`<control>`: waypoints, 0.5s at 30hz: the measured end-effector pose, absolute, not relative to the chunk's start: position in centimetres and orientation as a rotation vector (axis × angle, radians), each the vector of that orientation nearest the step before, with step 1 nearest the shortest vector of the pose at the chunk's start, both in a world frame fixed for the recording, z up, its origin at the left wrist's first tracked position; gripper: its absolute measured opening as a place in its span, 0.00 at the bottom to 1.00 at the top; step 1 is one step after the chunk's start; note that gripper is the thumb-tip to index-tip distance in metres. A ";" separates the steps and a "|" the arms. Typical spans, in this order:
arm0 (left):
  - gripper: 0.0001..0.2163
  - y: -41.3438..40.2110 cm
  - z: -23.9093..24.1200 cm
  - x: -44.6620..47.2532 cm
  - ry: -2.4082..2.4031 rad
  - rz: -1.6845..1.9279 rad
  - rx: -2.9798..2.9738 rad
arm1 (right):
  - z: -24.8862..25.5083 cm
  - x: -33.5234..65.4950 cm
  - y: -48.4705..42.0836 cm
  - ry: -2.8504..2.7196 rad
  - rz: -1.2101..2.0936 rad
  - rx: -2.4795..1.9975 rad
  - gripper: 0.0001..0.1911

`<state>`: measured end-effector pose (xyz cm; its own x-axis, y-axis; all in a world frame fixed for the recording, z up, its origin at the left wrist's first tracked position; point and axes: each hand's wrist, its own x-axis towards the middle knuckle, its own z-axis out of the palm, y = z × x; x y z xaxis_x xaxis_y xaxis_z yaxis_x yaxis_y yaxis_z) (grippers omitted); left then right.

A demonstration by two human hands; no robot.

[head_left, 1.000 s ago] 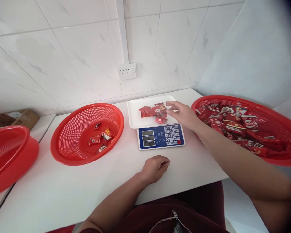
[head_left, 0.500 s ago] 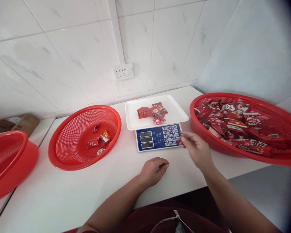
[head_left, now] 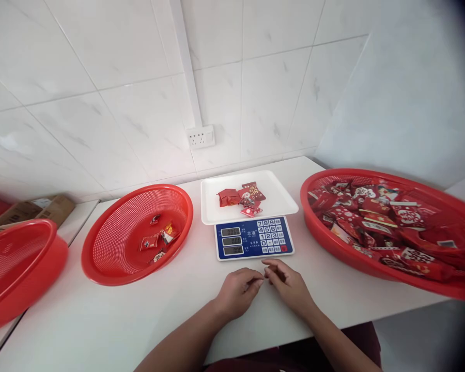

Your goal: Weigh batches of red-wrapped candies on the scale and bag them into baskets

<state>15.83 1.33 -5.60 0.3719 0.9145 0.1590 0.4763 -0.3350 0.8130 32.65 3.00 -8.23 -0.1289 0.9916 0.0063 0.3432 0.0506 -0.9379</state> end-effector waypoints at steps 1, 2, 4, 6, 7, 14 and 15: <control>0.09 1.4 -5.6 15.8 1.214 0.846 1.949 | -8.3 32.6 3.0 -1.617 1.085 -1.382 0.15; 0.09 1.4 -5.5 15.8 1.231 0.869 1.946 | -8.3 32.6 3.0 -1.651 1.085 -1.378 0.15; 0.09 1.5 -5.4 15.8 1.266 0.908 1.949 | -8.2 32.6 3.0 -1.700 1.100 -1.354 0.15; 0.09 1.5 -5.1 15.9 1.291 0.930 1.968 | -8.0 32.6 2.9 -1.727 1.116 -1.331 0.14; 0.09 1.4 -4.8 15.9 1.294 0.933 1.986 | -8.0 32.7 2.9 -1.740 1.122 -1.323 0.15; 0.10 1.6 -2.9 14.9 1.374 0.966 2.272 | -7.8 32.9 2.7 -1.778 1.115 -1.287 0.14; 0.11 1.8 -2.6 14.3 1.446 1.011 2.341 | -7.8 33.0 2.7 -1.779 1.109 -1.292 0.14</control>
